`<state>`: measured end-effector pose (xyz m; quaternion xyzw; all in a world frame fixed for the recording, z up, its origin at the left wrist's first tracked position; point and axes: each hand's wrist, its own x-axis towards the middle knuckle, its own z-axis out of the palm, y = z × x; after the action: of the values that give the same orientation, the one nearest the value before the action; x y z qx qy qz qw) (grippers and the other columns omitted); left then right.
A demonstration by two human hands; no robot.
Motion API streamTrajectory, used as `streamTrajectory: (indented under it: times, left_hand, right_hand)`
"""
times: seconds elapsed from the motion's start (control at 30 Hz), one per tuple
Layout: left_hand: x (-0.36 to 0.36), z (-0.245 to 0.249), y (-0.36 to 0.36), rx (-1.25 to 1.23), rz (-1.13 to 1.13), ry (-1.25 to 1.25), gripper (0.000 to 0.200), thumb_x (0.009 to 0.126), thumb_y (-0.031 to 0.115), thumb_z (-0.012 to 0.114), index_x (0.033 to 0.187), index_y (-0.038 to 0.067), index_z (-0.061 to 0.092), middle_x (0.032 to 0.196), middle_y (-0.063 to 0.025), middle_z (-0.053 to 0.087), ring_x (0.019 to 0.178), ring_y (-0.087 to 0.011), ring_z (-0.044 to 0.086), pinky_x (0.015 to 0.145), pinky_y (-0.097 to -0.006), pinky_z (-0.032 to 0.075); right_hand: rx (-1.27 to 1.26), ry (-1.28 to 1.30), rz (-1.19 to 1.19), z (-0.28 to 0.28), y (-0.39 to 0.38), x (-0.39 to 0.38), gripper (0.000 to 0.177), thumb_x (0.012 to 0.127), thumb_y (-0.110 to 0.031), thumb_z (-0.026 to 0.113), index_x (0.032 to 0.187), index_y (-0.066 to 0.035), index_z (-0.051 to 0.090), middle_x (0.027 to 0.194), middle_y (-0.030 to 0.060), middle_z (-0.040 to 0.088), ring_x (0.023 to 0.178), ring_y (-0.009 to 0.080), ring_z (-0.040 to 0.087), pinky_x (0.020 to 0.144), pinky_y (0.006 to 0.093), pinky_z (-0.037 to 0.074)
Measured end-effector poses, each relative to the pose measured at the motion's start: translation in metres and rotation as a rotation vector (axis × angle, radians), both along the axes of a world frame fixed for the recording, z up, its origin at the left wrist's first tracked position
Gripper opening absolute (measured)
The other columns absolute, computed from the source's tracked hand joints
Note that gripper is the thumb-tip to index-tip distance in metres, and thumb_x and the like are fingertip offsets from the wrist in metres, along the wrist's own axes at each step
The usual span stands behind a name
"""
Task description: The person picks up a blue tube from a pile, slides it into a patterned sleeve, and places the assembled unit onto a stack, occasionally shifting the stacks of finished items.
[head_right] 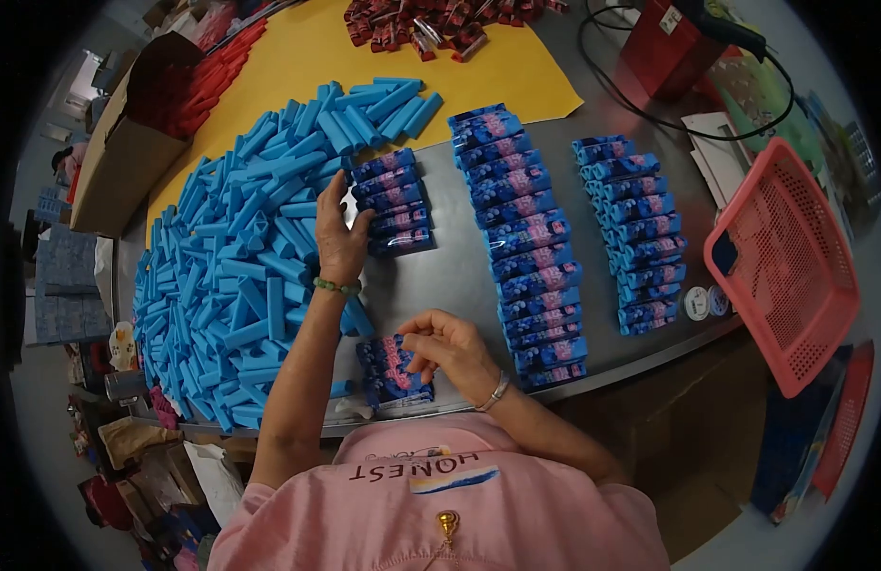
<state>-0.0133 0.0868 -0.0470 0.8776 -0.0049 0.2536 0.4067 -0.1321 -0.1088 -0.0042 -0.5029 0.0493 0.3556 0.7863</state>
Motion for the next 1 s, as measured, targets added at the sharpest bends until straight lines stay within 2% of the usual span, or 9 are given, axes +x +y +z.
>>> streamTrajectory:
  times: [0.1,0.13,0.23,0.47,0.7,0.77,0.87,0.93,1.0]
  left_hand:
    - [-0.015,0.027,0.015,0.21,-0.025,-0.009,0.048,0.07,-0.004,0.065,0.117,0.006,0.056,0.112,-0.0137,0.056,0.103,-0.0335,0.052,0.089,-0.0398,0.042]
    - [-0.016,0.033,0.025,0.313,0.017,-0.09,0.035,0.069,-0.004,0.064,0.103,0.006,0.062,0.102,-0.0098,0.06,0.096,-0.0316,0.053,0.081,-0.0398,0.042]
    - [-0.016,0.041,0.059,0.595,0.135,-0.027,0.02,0.068,-0.003,0.064,0.085,0.008,0.066,0.089,-0.0074,0.058,0.091,-0.0285,0.054,0.077,-0.0377,0.041]
    - [0.015,0.035,0.071,0.987,0.019,0.212,0.014,0.066,0.003,0.063,0.078,0.008,0.068,0.097,-0.0124,0.054,0.098,-0.029,0.05,0.08,-0.0375,0.04]
    - [-0.004,0.049,0.079,0.736,-0.044,0.136,0.024,0.07,0.001,0.062,0.094,0.005,0.062,0.101,-0.0122,0.056,0.102,-0.0313,0.052,0.084,-0.04,0.041]
    - [-0.028,0.06,0.07,0.145,-0.19,-0.025,0.028,0.076,0.001,0.062,0.103,0.003,0.056,0.106,-0.0118,0.059,0.101,-0.0295,0.056,0.084,-0.0379,0.043]
    - [-0.079,0.085,0.045,-0.378,-0.298,0.165,0.031,0.079,0.002,0.064,0.109,0.003,0.056,0.101,-0.0095,0.06,0.091,-0.0202,0.059,0.076,-0.0295,0.046]
    - [-0.101,0.088,0.039,-0.158,-0.326,0.097,0.031,0.078,0.002,0.066,0.107,0.003,0.058,0.097,-0.0097,0.06,0.088,-0.0206,0.059,0.075,-0.0295,0.047]
    - [-0.119,0.086,0.027,-0.238,-0.327,0.099,0.031,0.075,0.002,0.068,0.105,0.003,0.062,0.096,-0.0096,0.06,0.086,-0.0209,0.058,0.073,-0.0291,0.047]
  right_hand:
    - [-0.016,-0.02,-0.018,0.0,-0.004,-0.002,0.021,0.089,-0.011,0.057,0.104,0.003,0.058,0.089,0.0094,0.062,0.066,0.0103,0.061,0.053,0.0199,0.049]
    - [-0.014,-0.019,-0.011,-0.001,-0.004,-0.002,0.021,0.089,-0.011,0.057,0.104,0.003,0.058,0.089,0.0094,0.062,0.066,0.0103,0.061,0.053,0.0199,0.049]
    - [-0.037,-0.032,0.001,-0.001,-0.002,-0.004,0.02,0.089,-0.011,0.056,0.103,0.003,0.059,0.089,0.0099,0.062,0.066,0.0105,0.061,0.053,0.0201,0.048]
    - [-0.058,-0.055,0.025,0.005,0.004,-0.009,0.019,0.089,-0.01,0.056,0.103,0.002,0.06,0.088,0.0101,0.063,0.065,0.0109,0.062,0.053,0.0198,0.049]
    - [-0.079,-0.079,-0.006,0.01,-0.002,-0.012,0.018,0.089,-0.009,0.056,0.102,0.002,0.06,0.088,0.0098,0.064,0.066,0.011,0.062,0.053,0.0192,0.049]
    - [-0.09,-0.11,-0.012,0.009,-0.001,-0.01,0.018,0.089,-0.009,0.056,0.102,0.002,0.06,0.088,0.0099,0.064,0.066,0.0108,0.062,0.053,0.0192,0.049]
    - [-0.115,-0.196,-0.027,0.011,0.003,-0.006,0.018,0.089,-0.008,0.055,0.103,0.003,0.06,0.09,0.0105,0.064,0.066,0.0109,0.062,0.054,0.0196,0.049]
    - [-0.137,-0.239,-0.037,0.015,0.006,-0.005,0.019,0.089,-0.007,0.055,0.104,0.003,0.059,0.091,0.011,0.064,0.066,0.0111,0.061,0.054,0.02,0.05]
    - [-0.099,-0.312,-0.117,0.025,0.01,-0.003,0.021,0.09,-0.006,0.053,0.107,0.004,0.059,0.092,0.0123,0.064,0.066,0.0119,0.062,0.054,0.0209,0.05]
